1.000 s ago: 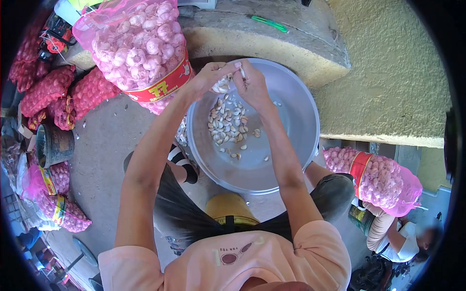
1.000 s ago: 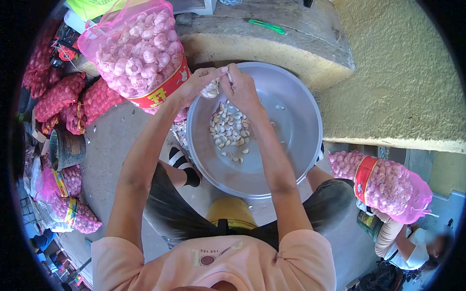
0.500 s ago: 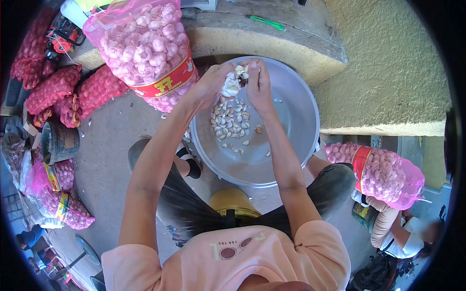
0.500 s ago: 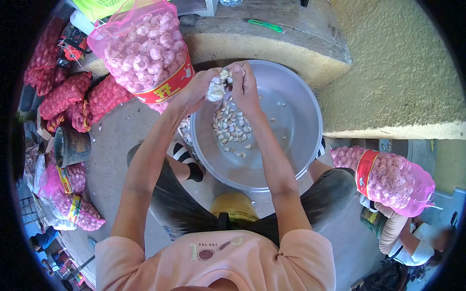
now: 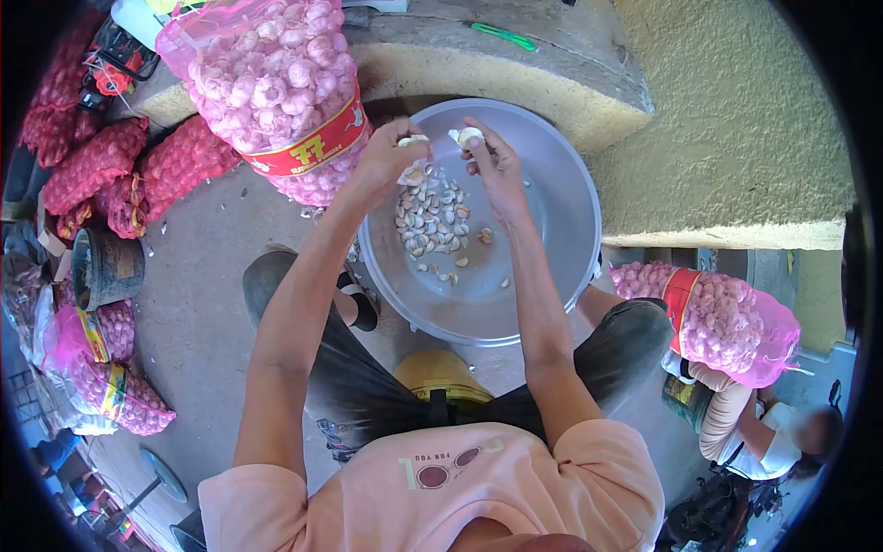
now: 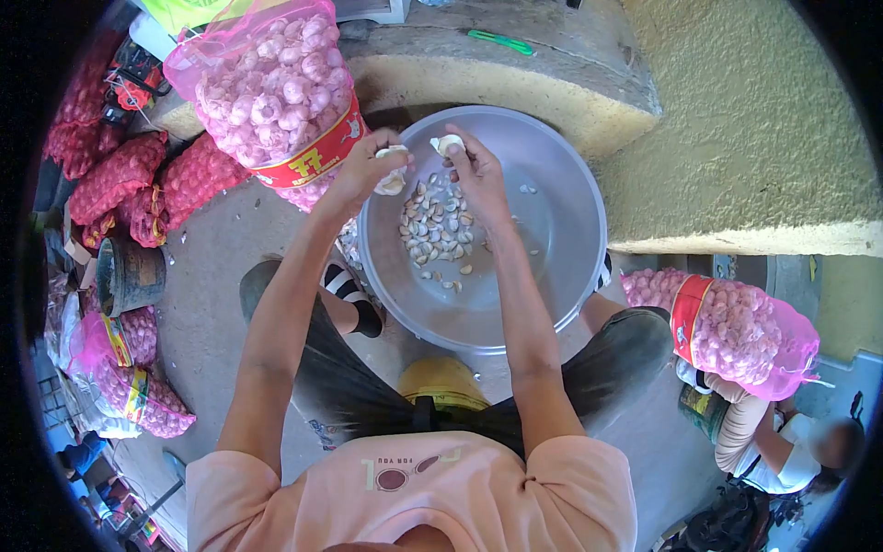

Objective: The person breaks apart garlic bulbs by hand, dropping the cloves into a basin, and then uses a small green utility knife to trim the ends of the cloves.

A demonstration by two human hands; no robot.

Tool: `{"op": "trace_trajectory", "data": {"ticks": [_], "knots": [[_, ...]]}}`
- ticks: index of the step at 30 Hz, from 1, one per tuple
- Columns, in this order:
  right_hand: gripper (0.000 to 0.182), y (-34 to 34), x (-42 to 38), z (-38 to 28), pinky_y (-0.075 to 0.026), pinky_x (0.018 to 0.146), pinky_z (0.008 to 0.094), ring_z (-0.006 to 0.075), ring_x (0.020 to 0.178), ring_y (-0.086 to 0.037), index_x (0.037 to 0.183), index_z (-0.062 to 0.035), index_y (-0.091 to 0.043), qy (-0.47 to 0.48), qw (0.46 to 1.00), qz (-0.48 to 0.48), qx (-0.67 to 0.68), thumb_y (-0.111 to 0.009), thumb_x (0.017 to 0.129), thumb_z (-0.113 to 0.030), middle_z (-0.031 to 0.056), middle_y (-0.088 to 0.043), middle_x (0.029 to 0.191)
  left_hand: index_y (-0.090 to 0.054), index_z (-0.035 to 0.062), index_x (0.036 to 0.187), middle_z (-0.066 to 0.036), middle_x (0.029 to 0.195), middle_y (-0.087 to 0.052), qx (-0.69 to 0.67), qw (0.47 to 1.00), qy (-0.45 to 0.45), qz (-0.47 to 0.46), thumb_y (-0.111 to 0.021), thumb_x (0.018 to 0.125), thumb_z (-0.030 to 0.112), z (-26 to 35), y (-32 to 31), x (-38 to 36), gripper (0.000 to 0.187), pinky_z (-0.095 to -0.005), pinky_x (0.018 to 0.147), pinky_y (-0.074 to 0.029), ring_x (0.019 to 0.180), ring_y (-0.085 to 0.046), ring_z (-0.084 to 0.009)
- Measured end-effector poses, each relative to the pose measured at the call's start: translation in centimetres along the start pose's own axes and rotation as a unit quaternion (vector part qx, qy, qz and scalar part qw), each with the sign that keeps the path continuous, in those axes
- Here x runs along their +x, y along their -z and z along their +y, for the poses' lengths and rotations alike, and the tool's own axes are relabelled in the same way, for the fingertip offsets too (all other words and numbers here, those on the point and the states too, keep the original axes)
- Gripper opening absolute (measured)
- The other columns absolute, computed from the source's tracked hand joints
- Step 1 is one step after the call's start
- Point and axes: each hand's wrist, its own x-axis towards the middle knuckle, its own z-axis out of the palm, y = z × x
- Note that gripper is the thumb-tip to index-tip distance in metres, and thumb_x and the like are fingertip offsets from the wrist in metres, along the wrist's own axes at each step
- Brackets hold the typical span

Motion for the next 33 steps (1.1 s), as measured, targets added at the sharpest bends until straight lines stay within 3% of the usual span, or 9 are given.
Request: {"op": "trace_trajectory", "data": {"ticks": [6, 11, 16, 18, 22, 24, 28, 31, 33], "knots": [[0.03, -0.3, -0.3, -1.1, -0.048, 0.068, 0.0231, 0.0085, 0.082, -0.06, 0.12, -0.0025, -0.057, 0.029, 0.998, -0.003, 0.052, -0.06, 0.091, -0.009, 0.0047, -0.064, 0.097, -0.057, -0.0017, 0.119, -0.007, 0.114, -0.059, -0.025, 0.999, -0.039, -0.021, -0.066, 0.084, 0.018, 1.5, -1.8, -0.3, 0.041, -0.0254, 0.083, -0.044, 0.097, -0.056, -0.0108], [0.022, -1.0, -0.3, -2.3, -0.052, 0.072, 0.0258, 0.0112, 0.086, -0.06, 0.112, 0.0019, -0.06, 0.153, 0.98, -0.037, -0.124, -0.056, 0.09, -0.003, 0.0073, -0.064, 0.099, -0.055, -0.0009, 0.124, -0.006, 0.112, -0.061, 0.019, 0.996, -0.074, -0.051, -0.066, 0.085, 0.021, 2.5, -1.9, -0.5, 0.045, -0.0272, 0.088, -0.043, 0.099, -0.056, -0.0124], [0.02, -1.5, -0.2, -3.0, -0.051, 0.073, 0.0251, 0.011, 0.086, -0.06, 0.11, 0.0018, -0.06, 0.138, 0.987, -0.017, -0.078, -0.053, 0.092, -0.003, 0.0071, -0.063, 0.098, -0.056, -0.0011, 0.119, -0.006, 0.104, -0.064, 0.125, 0.986, -0.104, -0.024, -0.063, 0.087, 0.017, 2.9, -2.3, -0.7, 0.037, -0.0263, 0.085, -0.044, 0.095, -0.057, -0.0117], [0.02, -1.5, -0.3, -3.0, -0.051, 0.074, 0.0249, 0.0107, 0.086, -0.06, 0.111, 0.0013, -0.06, 0.13, 0.991, -0.021, -0.039, -0.053, 0.093, -0.005, 0.0064, -0.063, 0.097, -0.058, 0.0036, 0.113, -0.008, 0.092, -0.066, 0.176, 0.967, -0.18, 0.026, -0.06, 0.087, 0.015, 3.0, -2.5, -0.7, 0.028, -0.0294, 0.073, -0.047, 0.082, -0.061, -0.0132], [0.024, -1.0, -0.5, -3.8, -0.049, 0.07, 0.0234, 0.0089, 0.08, -0.057, 0.114, 0.001, -0.057, 0.027, 0.996, -0.08, 0.008, -0.051, 0.095, -0.011, 0.0049, -0.062, 0.095, -0.059, 0.0028, 0.109, -0.008, 0.097, -0.064, 0.302, 0.935, -0.178, 0.05, -0.059, 0.086, 0.009, 4.0, -2.0, -1.1, 0.023, -0.0277, 0.079, -0.046, 0.088, -0.061, -0.0148], [0.025, -1.0, -0.3, -3.9, -0.048, 0.068, 0.0227, 0.0082, 0.077, -0.056, 0.116, 0.0011, -0.057, 0.008, 0.995, -0.095, 0.016, -0.052, 0.096, -0.013, 0.0044, -0.062, 0.095, -0.058, 0.0056, 0.113, -0.009, 0.096, -0.064, 0.376, 0.89, -0.249, 0.066, -0.059, 0.086, 0.008, 3.5, -1.8, -1.0, 0.028, -0.0275, 0.079, -0.047, 0.086, -0.061, -0.0163], [0.027, -0.9, 0.3, -4.0, -0.046, 0.065, 0.0215, 0.0071, 0.075, -0.055, 0.118, 0.0016, -0.055, 0.013, 0.995, -0.095, 0.003, -0.054, 0.095, -0.013, 0.0041, -0.061, 0.094, -0.058, 0.0042, 0.114, -0.008, 0.096, -0.064, 0.362, 0.888, -0.277, 0.06, -0.058, 0.085, 0.007, 2.7, -2.0, -0.6, 0.029, -0.0266, 0.078, -0.046, 0.085, -0.06, -0.0143], [0.028, -0.7, 0.7, -4.4, -0.046, 0.067, 0.0216, 0.0075, 0.077, -0.055, 0.118, 0.003, -0.054, 0.002, 0.992, -0.122, -0.008, -0.054, 0.094, -0.01, 0.005, -0.061, 0.095, -0.058, 0.0068, 0.112, -0.013, 0.09, -0.066, 0.181, 0.956, -0.223, 0.064, -0.06, 0.082, 0.009, 2.9, -2.3, -0.7, 0.03, -0.0325, 0.068, -0.048, 0.074, -0.063, -0.0248], [0.027, -0.7, 0.5, -4.5, -0.047, 0.069, 0.0221, 0.0079, 0.079, -0.056, 0.118, 0.0039, -0.054, -0.006, 0.992, -0.129, -0.007, -0.054, 0.093, -0.008, 0.0056, -0.061, 0.096, -0.058, 0.001, 0.112, -0.008, 0.096, -0.065, 0.208, 0.961, -0.179, 0.045, -0.057, 0.083, 0.003, 3.0, -2.3, -0.8, 0.029, -0.0262, 0.078, -0.046, 0.088, -0.059, -0.0106]]}}
